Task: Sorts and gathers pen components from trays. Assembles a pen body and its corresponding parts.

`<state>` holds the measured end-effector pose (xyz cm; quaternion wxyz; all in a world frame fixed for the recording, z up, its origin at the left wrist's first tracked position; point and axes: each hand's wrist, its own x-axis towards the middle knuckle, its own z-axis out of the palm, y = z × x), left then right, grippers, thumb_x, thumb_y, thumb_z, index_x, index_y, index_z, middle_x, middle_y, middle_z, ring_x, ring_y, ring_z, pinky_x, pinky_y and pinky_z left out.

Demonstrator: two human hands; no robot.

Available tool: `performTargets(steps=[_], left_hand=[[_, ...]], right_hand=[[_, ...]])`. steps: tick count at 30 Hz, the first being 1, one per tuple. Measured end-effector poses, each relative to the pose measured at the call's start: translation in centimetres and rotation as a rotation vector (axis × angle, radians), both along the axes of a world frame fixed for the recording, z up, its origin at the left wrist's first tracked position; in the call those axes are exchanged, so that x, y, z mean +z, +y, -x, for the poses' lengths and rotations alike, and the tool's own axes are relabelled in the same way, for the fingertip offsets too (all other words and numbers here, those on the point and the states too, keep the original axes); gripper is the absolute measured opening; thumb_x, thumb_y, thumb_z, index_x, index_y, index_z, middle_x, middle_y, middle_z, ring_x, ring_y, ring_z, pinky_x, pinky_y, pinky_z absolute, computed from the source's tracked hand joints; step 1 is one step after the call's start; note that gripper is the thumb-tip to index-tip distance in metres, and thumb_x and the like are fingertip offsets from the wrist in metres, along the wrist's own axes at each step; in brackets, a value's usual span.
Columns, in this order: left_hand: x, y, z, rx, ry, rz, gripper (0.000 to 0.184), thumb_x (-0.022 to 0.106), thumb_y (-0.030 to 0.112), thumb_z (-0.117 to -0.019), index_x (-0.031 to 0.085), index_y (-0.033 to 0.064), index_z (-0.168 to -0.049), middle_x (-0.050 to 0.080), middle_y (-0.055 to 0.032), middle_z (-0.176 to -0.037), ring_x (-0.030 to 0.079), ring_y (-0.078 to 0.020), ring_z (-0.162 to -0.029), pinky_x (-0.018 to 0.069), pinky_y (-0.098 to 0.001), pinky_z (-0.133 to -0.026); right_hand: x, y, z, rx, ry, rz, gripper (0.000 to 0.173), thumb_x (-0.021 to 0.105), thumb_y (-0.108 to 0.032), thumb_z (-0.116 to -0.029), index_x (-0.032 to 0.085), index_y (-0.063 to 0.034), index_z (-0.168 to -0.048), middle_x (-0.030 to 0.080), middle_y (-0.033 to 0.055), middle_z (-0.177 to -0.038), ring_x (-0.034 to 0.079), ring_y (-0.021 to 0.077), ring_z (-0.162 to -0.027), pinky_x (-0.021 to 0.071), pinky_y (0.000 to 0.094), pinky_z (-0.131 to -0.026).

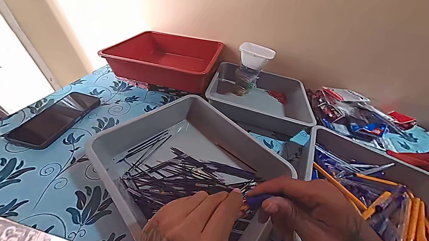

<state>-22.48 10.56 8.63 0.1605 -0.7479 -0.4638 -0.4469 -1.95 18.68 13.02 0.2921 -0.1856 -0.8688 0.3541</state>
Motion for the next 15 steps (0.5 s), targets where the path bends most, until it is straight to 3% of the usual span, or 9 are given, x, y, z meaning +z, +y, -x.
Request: performTargets(steps=[3,7,11,15], left_hand=[[0.0,0.0,0.3,-0.024,0.033,-0.030,0.022,0.054,0.014,-0.1046,0.072,0.0017,-0.102,0.072,-0.0090,-0.078,0.058,-0.0170,-0.060,0.0431,-0.0241,-0.055],[0.0,-0.1,0.4,-0.059,-0.030,0.043,0.017,0.053,0.023,-0.1069,0.058,0.0064,-0.110,0.065,-0.0054,-0.077,0.057,-0.0126,-0.062,0.0433,-0.0200,-0.056],[-0.1,-0.3,0.4,-0.160,-0.141,0.156,0.021,0.055,0.026,-0.1060,0.053,0.0057,-0.109,0.063,-0.0046,-0.075,0.058,-0.0069,-0.062,0.0447,-0.0151,-0.056],[1.2,-1.1,0.7,-0.288,-0.306,0.441,0.029,0.061,0.030,-0.1017,0.055,0.0027,-0.109,0.068,-0.0031,-0.075,0.063,0.0018,-0.067,0.0480,-0.0096,-0.061]], right_hand=[[0.1,0.0,0.1,0.000,-0.049,-0.078,0.034,0.047,-0.029,-0.1090,0.068,-0.0027,-0.104,0.058,-0.0057,-0.069,0.051,-0.0100,-0.058,0.0428,0.0041,-0.054],[-0.4,0.0,0.2,-0.012,-0.088,-0.113,0.035,0.044,-0.029,-0.1100,0.066,-0.0026,-0.103,0.048,-0.0063,-0.066,0.042,-0.0106,-0.057,0.0351,0.0029,-0.054],[-1.6,-0.4,0.2,-0.008,-0.030,-0.204,0.037,0.041,-0.031,-0.1108,0.061,-0.0008,-0.103,0.051,-0.0006,-0.070,0.045,-0.0066,-0.060,0.0364,0.0041,-0.057],[-1.7,-0.6,-0.1,0.035,-0.007,-0.384,0.036,0.038,-0.030,-0.1116,0.058,-0.0004,-0.109,0.060,0.0081,-0.084,0.058,-0.0002,-0.076,0.0457,0.0058,-0.072]])
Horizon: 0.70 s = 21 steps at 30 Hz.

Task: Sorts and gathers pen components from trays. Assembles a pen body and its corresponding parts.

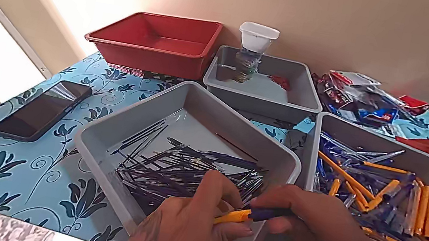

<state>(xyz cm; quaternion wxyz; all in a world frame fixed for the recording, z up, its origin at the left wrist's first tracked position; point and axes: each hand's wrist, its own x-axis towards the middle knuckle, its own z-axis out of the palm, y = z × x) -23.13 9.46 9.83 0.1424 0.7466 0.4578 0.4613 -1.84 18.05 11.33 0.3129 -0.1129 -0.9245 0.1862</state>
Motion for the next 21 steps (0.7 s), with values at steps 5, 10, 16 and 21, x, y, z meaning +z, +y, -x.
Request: performTargets(steps=[5,10,16,21], left_hand=[[0.7,-0.2,1.1,-0.202,-0.086,0.177,0.025,0.061,0.021,-0.1018,0.051,0.0016,-0.114,0.071,-0.0036,-0.086,0.067,0.0020,-0.077,0.0514,-0.0109,-0.068],[0.6,-0.6,0.7,-0.009,0.121,-0.022,0.020,0.058,0.020,-0.1033,0.067,0.0020,-0.106,0.071,-0.0090,-0.078,0.065,-0.0091,-0.067,0.0487,-0.0171,-0.061],[-0.2,-0.4,0.2,0.081,0.304,-0.278,0.029,0.048,0.023,-0.1087,0.070,0.0053,-0.102,0.070,-0.0087,-0.076,0.061,-0.0171,-0.062,0.0422,-0.0266,-0.053],[-0.4,-0.7,-0.8,0.096,0.271,-0.332,0.028,0.049,0.021,-0.1085,0.070,0.0042,-0.100,0.065,-0.0074,-0.071,0.056,-0.0166,-0.057,0.0385,-0.0261,-0.050]], right_hand=[[0.1,0.3,-0.5,0.073,0.069,0.018,0.018,0.049,-0.018,-0.1087,0.057,-0.0036,-0.118,0.062,0.0080,-0.103,0.063,0.0010,-0.097,0.0496,0.0088,-0.089],[-0.3,0.1,-1.4,0.070,0.126,0.179,0.018,0.053,-0.016,-0.1073,0.057,-0.0044,-0.120,0.065,0.0048,-0.110,0.065,-0.0021,-0.099,0.0541,0.0101,-0.085],[-0.3,-1.0,-1.3,0.021,0.094,0.186,0.020,0.050,-0.022,-0.1084,0.054,-0.0043,-0.118,0.065,0.0035,-0.109,0.063,-0.0058,-0.099,0.0508,0.0069,-0.086],[0.2,-1.3,-1.2,-0.034,0.075,0.026,0.034,0.038,-0.032,-0.1112,0.054,-0.0022,-0.111,0.059,0.0071,-0.093,0.059,-0.0036,-0.084,0.0464,0.0048,-0.077]])
